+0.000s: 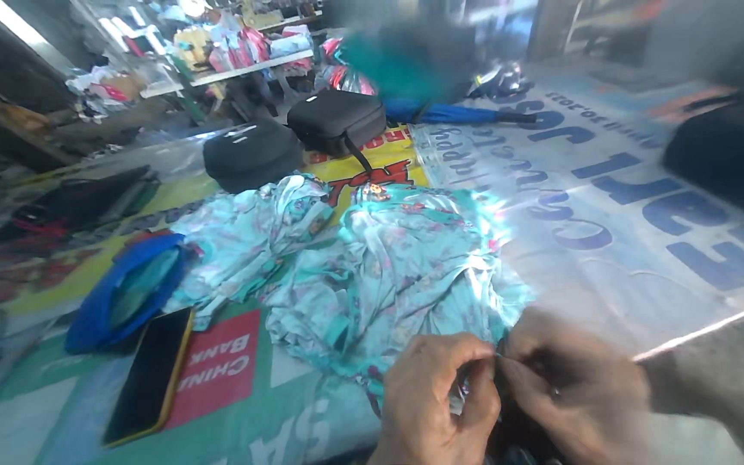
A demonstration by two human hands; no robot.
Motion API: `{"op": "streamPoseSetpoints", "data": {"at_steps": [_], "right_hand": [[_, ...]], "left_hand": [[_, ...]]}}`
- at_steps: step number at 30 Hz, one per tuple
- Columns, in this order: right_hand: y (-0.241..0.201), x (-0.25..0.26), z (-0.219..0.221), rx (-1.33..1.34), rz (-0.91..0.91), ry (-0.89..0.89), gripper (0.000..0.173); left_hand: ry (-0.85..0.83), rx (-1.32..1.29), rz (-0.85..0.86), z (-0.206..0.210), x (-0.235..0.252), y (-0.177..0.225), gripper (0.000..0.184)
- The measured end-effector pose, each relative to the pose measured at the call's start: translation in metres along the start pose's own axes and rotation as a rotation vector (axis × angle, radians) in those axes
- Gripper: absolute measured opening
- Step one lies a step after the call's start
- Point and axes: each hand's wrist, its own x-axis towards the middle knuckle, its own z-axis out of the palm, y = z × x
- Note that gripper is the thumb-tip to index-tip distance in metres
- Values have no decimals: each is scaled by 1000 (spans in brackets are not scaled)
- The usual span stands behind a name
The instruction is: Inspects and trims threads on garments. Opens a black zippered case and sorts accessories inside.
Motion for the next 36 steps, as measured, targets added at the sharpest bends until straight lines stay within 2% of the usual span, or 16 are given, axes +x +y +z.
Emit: {"op": "streamPoseSetpoints", "data": {"at_steps": [3,5,7,9,10,15,24,32,36], "right_hand": [[0,0,-8,262,82,-29,8],[-1,0,-14,306,92,-42,8],[-7,0,-19,160,102,-75,15],[-15,-1,-25,-48,109,-136,35],[-19,-1,-28,-140,100,-147,38],[-28,0,-34,-442,23,-148,27],[-25,3,-30,-511,-30,-140,25],[-24,6,-27,-516,-40,-145,24],[-29,3,-28,-631,-43,-134,23]], "left_hand": [[-11,-73,-56,0,2,-1,12],[-12,-182,-153,-2,4,-1,12],[-12,-285,-237,-5,7,1,13],[-8,-341,-259,-10,10,3,12],[-13,-344,-250,-12,12,4,11],[-75,-275,-166,-19,19,7,10],[-104,-183,-84,-18,19,5,10],[-113,-192,-91,-15,19,5,11],[-102,-195,-108,-15,20,5,11]]}}
